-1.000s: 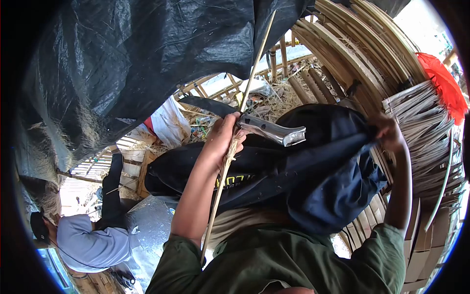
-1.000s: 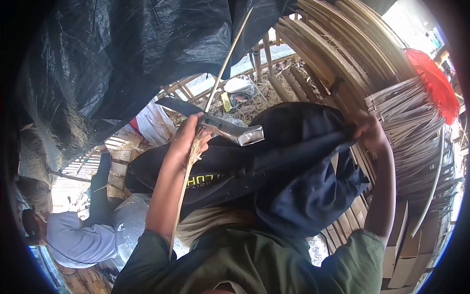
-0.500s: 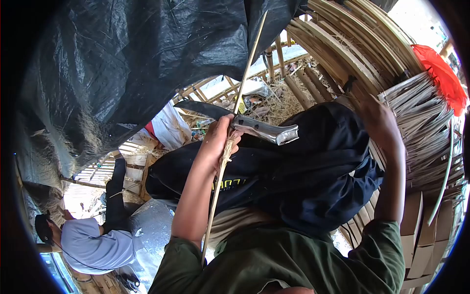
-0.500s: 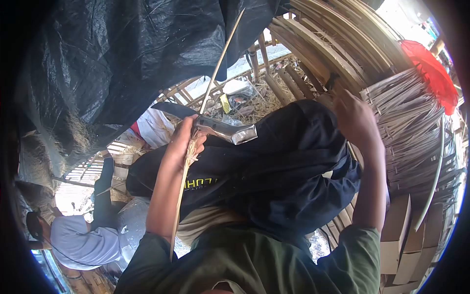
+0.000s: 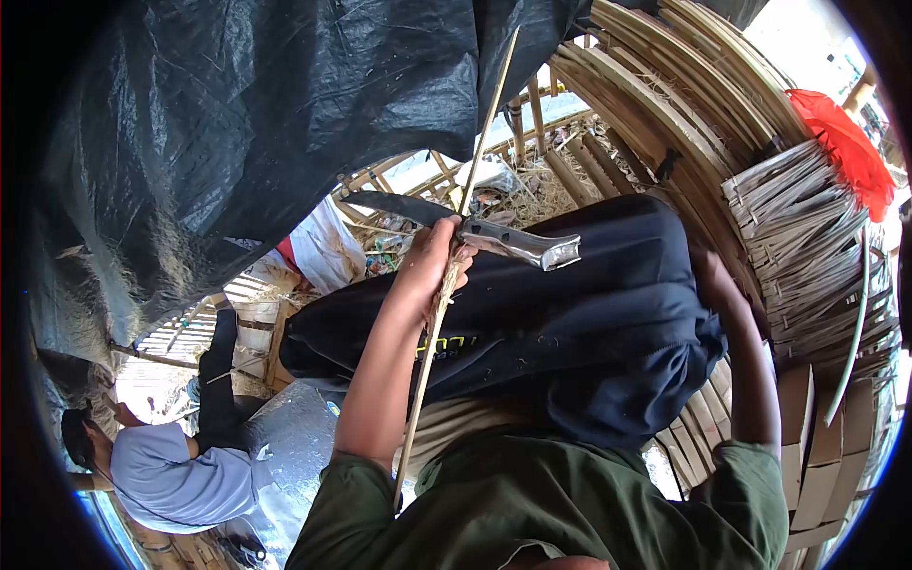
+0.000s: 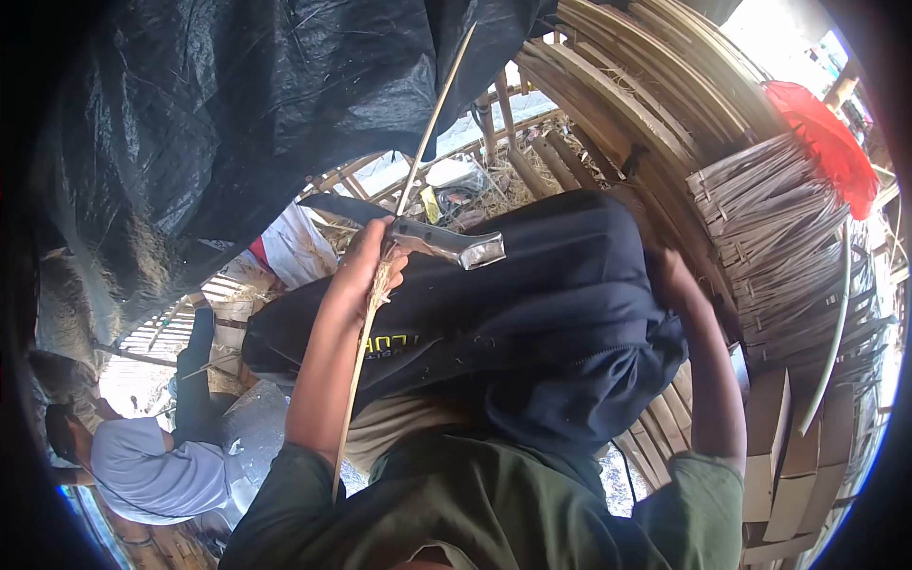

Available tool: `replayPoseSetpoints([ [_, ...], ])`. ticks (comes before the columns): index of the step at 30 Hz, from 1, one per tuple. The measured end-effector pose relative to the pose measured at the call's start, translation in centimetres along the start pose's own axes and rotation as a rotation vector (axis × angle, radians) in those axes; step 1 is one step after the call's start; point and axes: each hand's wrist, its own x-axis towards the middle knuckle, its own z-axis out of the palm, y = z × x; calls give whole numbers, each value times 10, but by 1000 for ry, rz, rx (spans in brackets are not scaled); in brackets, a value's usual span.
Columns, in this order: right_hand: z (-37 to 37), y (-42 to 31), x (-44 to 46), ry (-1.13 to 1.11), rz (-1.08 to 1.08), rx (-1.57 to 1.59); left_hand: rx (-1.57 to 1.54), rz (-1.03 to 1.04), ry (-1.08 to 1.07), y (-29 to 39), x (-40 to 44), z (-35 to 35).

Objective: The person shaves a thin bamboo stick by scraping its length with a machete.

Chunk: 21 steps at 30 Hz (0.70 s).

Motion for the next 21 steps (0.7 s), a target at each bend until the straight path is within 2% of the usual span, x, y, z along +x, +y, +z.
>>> replayPoseSetpoints([
  [1, 9, 3, -24, -30, 31, 53, -58, 21, -153, -6, 10, -13],
  [3, 10, -44, -46, 24, -49, -85, -48, 8, -142, -1, 9, -13],
  [5, -7, -88, -49, 35, -83, -403, -18, -1, -152, 3, 9, -17],
  [8, -26, -105, -42, -57, 269, -741, 14, 17, -207, 2, 18, -25],
  [10, -30, -200, -11, 141, -152, -409, 64, -13, -93, 7, 14, -18],
  [12, -7, -249, 3, 76, -572, -225, 105, -29, -44, 11, 13, -15],
  [13, 18, -264, 6, 10, -558, -192, 117, -31, -50, 12, 13, -14],
  [15, 76, -251, -6, -312, -566, -306, 84, -5, -129, 9, 17, -18],
  [17, 117, -232, -20, -700, -753, -287, 63, -16, -165, 5, 25, -21],
  [18, 122, -238, -20, -828, -918, -107, 54, -22, -180, 8, 25, -20],
  [21, 119, -255, -16, -1103, -708, -156, 51, -7, -130, 14, 19, -10],
])
